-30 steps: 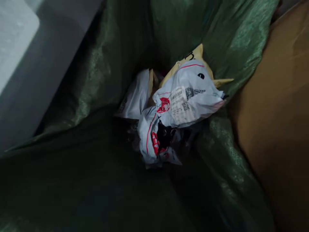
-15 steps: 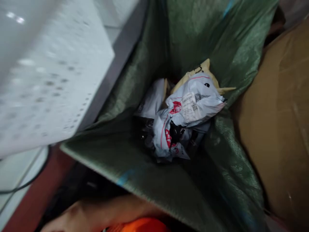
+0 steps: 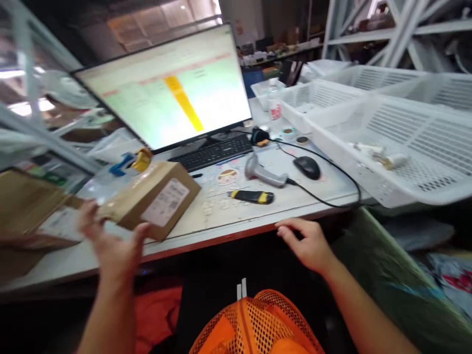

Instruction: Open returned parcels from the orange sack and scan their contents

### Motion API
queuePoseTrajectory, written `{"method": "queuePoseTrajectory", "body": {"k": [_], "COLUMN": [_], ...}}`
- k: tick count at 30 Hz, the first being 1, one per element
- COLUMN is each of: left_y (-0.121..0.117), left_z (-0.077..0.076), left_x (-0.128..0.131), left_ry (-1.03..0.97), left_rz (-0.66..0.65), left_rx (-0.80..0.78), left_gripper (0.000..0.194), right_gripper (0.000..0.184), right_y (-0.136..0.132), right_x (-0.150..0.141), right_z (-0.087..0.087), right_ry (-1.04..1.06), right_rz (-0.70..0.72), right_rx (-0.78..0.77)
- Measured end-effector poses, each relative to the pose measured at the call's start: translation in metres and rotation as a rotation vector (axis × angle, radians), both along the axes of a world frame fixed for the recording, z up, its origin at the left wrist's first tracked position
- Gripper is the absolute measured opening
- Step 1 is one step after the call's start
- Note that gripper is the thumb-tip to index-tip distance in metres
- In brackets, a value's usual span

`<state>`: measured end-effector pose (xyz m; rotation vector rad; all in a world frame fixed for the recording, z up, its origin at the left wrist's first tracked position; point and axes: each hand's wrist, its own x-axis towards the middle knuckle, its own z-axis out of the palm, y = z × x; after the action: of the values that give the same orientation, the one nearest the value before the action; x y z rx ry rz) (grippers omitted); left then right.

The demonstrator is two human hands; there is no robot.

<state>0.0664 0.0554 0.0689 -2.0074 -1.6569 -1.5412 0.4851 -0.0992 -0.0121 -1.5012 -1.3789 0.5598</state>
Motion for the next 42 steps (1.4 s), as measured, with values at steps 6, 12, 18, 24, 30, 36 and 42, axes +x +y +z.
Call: {"method": "queuePoseTrajectory", "body": {"k": [6,12,18,24,30,36,42], "left_y": [0.033,0.048,0.055,0.059,0.059,0.053,0.052], "left_z": [-0.064,-0.07,-0.069,-0.075,-0.077,-0.074,-0.073], "left_x": [-0.021,-0.036,-0.058,-0.062,-0.065,-0.058,-0.058], "left_ry": [-0.34,-0.56,-0.575,-0.577,-0.576,-0.622,-0.62], "left_rz": [-0.095,-0.285,-0.58,-0.605,-0.597,-0.578,-0.606], "left_rx": [-0.025,-0.184,-0.311,-0.314,-0.339,-0.31,-0.354], "left_gripper": [0.132,0.143,0.138,0.139,0.139,0.134,0.138], "right_gripper": [0.039,0.061,0.054,0.023,0.014,0.026,0.042], "right_y": [0.119,0.196,0.221,0.305,0.351,0.352,0.332], "right_x": [0.037,0.041,0.003,-0.048,-0.072,-0.081,-0.101], "right_z": [0.046,0.033,0.065,0.094,0.088,0.09,0.105], "right_ry": [-0.366,-0.697,-0.831,-0.921,-0.954,-0.984,-0.951], "right_rz": [-0.311,-0.221,-0.209,0.019,0.073,0.084,0.13], "right_rx": [0.127,-0.088,-0.064,-0.175,-0.348,-0.375,-0.301]}}
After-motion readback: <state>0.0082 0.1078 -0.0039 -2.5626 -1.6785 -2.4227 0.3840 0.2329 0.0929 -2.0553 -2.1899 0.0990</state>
